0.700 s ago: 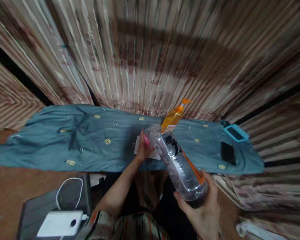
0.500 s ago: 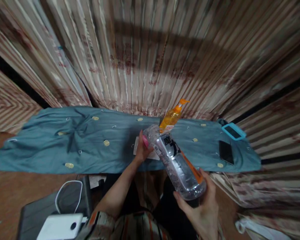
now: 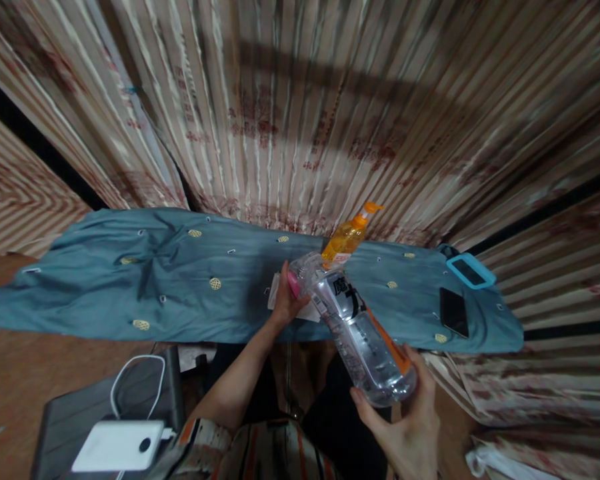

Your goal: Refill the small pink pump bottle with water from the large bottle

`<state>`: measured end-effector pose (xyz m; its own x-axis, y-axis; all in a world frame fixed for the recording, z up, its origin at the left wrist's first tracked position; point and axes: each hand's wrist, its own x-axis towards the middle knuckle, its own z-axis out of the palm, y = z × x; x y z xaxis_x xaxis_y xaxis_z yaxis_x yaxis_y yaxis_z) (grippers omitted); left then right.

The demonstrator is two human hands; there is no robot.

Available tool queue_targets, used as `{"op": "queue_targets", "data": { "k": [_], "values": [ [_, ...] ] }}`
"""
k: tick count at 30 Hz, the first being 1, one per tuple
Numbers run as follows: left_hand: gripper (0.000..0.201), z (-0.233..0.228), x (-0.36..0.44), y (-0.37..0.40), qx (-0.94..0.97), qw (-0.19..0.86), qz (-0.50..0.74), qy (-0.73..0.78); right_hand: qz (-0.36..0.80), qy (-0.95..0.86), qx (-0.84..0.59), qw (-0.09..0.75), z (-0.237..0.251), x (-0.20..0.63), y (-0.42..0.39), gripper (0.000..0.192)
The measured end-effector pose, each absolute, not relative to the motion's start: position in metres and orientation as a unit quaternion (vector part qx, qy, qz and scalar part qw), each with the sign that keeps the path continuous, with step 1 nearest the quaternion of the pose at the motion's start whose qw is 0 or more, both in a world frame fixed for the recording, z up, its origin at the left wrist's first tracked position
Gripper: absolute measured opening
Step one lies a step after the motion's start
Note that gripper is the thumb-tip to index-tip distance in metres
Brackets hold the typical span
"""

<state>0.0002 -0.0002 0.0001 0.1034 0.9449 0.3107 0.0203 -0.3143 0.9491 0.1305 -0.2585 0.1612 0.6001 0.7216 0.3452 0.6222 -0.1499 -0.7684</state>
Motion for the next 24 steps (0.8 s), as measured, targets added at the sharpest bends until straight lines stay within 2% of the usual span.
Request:
{"op": "queue_targets", "data": {
  "k": [12, 18, 24],
  "values": [
    [0.121, 0.001, 0.0, -0.002, 0.617, 0.421, 0.529, 0.403, 0.07, -0.444, -0.755, 0.477, 0.154, 0.141, -0.263, 0.099],
    [0.128, -0.001, -0.001, -0.002, 0.614, 0.439, 0.525, 0.394, 0.03, -0.456, -0.768, 0.449, 0.155, 0.149, -0.265, 0.102],
    [0.126, -0.002, 0.003, -0.002, 0.605, 0.441, 0.534, 0.393, 0.034, -0.457, -0.763, 0.456, 0.156, 0.147, -0.264, 0.104]
  ]
}}
